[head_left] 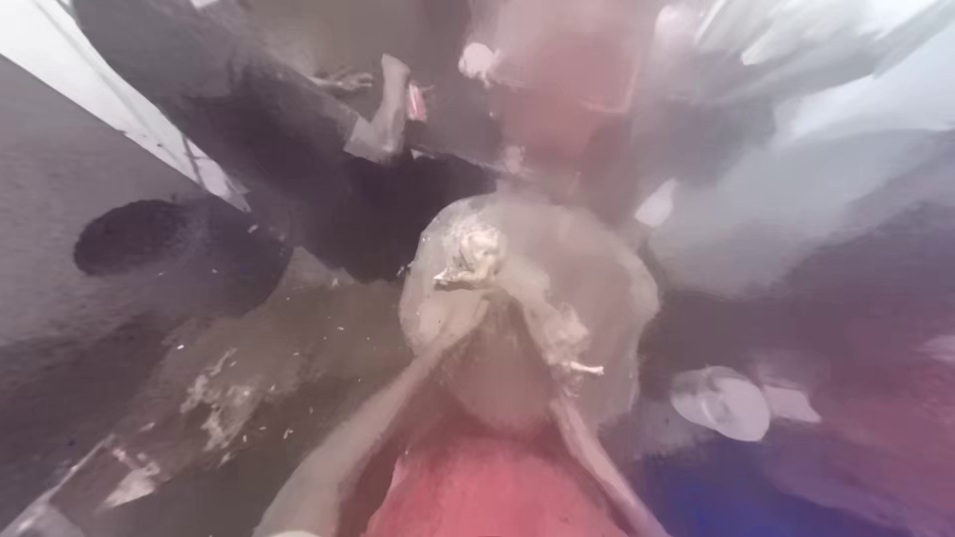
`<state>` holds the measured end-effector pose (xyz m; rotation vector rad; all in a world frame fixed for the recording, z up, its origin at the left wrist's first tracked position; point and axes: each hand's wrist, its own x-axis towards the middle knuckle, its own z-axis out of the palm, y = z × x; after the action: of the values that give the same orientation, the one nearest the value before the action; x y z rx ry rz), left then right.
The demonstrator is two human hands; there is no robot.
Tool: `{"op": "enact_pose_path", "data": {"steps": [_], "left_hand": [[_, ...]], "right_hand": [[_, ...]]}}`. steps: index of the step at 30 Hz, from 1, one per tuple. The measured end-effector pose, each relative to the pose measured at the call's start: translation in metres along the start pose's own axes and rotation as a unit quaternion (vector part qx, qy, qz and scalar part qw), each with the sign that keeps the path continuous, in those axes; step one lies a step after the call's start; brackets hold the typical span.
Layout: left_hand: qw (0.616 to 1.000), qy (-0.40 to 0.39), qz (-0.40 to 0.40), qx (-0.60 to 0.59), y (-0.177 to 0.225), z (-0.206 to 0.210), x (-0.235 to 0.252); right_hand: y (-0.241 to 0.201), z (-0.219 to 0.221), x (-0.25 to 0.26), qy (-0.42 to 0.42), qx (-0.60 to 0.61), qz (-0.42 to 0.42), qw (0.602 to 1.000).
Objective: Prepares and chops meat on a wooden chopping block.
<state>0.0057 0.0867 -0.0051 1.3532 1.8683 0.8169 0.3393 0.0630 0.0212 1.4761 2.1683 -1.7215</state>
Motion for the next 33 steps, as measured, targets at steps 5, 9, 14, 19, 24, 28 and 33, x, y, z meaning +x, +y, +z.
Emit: {"op": "enact_pose_path", "data": {"steps": [5,9,14,19,24,28,33], "left_hand": [[0.981,0.021,-0.028,0.191,-0.051,-0.028,0.061],[0.982,0.020,-0.063,0.176,-0.042,-0.038,0.064],[0.989,0.070,-0.111,0.063,0.026,-0.103,0.012],[0.995,-0.014,-0.082,-0.049,0.073,-0.127,-0.038],[0.997,-0.008,-0.073,-0.008,0.062,-0.123,-0.089],[0.971,-0.005,-0.188,0.145,0.012,-0.083,-0.104],[0.962,-0.015,-0.201,0.183,-0.017,-0.041,-0.111]], "right_hand": [[0.030,-0.007,-0.016,-0.179,-0.133,0.057,0.973],[0.025,0.004,-0.012,-0.137,-0.143,0.062,0.978],[0.025,0.007,-0.004,-0.087,-0.057,0.099,0.990],[0.027,0.010,0.007,0.018,0.017,0.070,0.997],[-0.003,0.003,0.024,0.036,-0.032,-0.030,0.998],[-0.081,-0.006,0.032,0.048,0.011,-0.126,0.991],[-0.199,-0.003,0.015,0.051,0.149,-0.380,0.912]]}}
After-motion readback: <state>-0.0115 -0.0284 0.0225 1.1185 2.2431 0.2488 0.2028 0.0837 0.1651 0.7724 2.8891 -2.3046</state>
